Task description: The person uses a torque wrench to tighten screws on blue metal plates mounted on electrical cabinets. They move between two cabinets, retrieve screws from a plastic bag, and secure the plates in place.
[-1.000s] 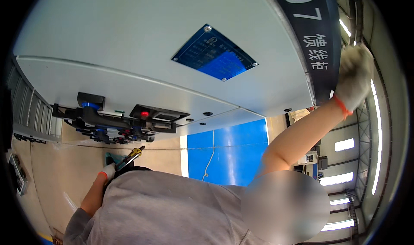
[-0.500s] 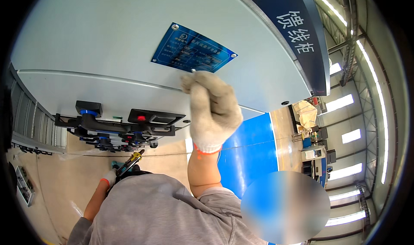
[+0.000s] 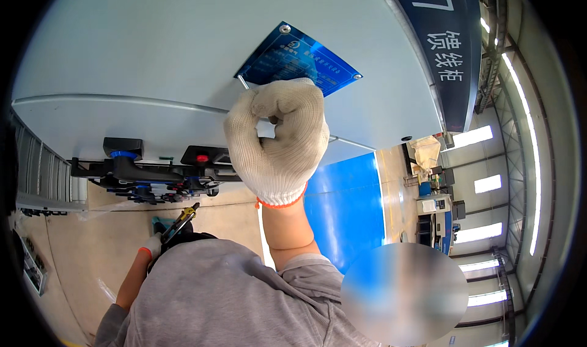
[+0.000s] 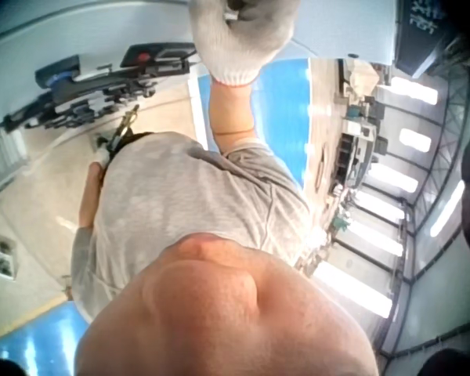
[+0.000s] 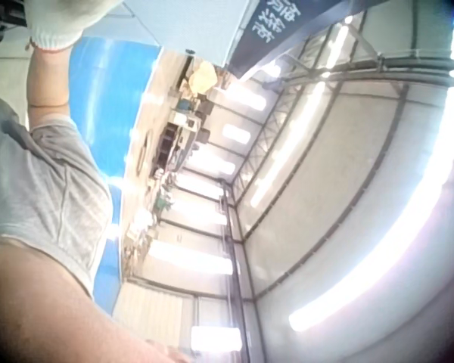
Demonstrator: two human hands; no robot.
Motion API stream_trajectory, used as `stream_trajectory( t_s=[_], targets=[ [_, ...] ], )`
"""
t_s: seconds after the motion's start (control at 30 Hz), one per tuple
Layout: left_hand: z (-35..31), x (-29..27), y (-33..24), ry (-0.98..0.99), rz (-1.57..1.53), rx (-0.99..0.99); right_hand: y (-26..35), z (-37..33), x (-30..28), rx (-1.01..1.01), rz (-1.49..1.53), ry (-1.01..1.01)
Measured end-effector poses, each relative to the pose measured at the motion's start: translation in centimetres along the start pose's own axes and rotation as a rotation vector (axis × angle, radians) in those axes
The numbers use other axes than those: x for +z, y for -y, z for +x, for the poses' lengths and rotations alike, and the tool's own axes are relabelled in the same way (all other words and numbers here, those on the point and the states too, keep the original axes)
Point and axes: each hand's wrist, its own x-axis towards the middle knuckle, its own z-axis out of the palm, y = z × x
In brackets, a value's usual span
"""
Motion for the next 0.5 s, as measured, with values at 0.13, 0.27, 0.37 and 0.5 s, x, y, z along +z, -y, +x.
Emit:
stream_trajectory(
  t_s=[0.13, 0.27, 0.37, 0.5],
  targets=[
    [1.1, -0.3, 0.4, 0.028, 0.083, 0.049, 0.9, -0.1, 0.4, 0.041, -0.027, -0.007],
    [1.6, -0.7, 0.2, 0.028, 0.126, 0.070, 1.6, -0.1, 1.6, -0.115, -0.209, -0.004],
    [1.9, -0.8, 0.1, 0.035, 0.124, 0.090, 2.9, 1.0, 1.4, -0.075, -0.325, 0.129],
    [1.8, -1.2, -0.6, 0.046, 0.142, 0.082, 3.1, 1.1, 0.4, 0.010, -0.358, 0.246]
  ],
)
